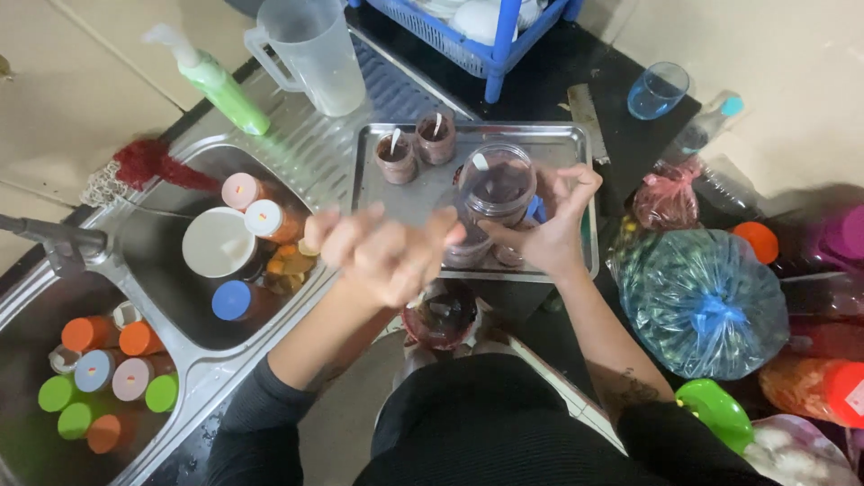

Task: Filling small glass jars with jam using a spoon, capping them with lids, and washing the tray in the sink.

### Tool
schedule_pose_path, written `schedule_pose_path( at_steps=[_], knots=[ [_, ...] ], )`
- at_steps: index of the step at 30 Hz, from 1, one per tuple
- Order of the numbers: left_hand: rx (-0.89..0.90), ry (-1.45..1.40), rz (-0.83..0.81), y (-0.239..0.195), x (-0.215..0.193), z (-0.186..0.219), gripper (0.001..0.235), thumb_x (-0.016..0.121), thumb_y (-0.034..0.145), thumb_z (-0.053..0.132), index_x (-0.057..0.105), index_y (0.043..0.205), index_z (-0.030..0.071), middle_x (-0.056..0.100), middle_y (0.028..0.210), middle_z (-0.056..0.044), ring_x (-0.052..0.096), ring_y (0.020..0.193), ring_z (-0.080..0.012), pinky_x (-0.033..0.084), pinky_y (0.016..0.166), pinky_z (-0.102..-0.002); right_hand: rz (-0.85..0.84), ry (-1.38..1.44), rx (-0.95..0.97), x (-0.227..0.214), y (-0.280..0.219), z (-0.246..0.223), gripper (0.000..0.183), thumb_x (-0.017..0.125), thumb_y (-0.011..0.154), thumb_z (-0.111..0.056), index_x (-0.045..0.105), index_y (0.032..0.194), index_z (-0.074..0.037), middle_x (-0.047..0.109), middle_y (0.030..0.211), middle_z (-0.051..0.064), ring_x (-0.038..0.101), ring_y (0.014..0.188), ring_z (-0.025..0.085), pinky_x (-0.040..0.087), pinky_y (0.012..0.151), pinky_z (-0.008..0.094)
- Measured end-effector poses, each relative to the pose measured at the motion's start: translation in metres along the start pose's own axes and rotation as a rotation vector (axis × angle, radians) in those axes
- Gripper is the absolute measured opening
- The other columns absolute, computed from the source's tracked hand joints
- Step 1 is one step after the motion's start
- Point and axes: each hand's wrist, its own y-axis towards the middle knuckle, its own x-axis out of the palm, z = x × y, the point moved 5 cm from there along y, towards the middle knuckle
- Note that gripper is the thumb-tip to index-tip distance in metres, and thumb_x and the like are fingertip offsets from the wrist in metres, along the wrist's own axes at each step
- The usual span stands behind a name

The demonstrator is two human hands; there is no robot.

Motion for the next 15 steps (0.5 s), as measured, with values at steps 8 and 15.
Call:
schedule_pose_path(
  at_steps=[8, 15],
  knots=[
    [-0.426, 0.074, -0.192, -0.044, 0.030, -0.032, 0.022, 0.078, 0.097, 0.023, 0.075, 0.075, 0.021, 0.045, 0.102, 0.000, 0.035, 0.110, -0.0329, 0.027, 0.108, -0.050, -0.027, 0.014, 0.132, -0.010, -0.006, 0.047, 0.112, 0.105, 0.062, -0.006, 0.019, 0.134, -0.007, 0.064, 0.121, 0.021, 0.068, 0.112, 0.036, 0.050, 0.103, 0.046],
    [-1.206, -0.075, -0.235, -0.101, 0.044, -0.053, 0.035, 0.068, 0.103, 0.032, 0.078, 0.083, 0.005, 0.043, 0.105, -0.002, 0.037, 0.113, -0.0251, 0.034, 0.106, -0.043, -0.030, -0.122, 0.098, -0.041, 0.018, 0.121, 0.102, 0.105, 0.077, -0.009, 0.020, 0.134, -0.012, 0.057, 0.126, 0.018, 0.063, 0.115, 0.030, 0.050, 0.095, 0.039]
  ],
)
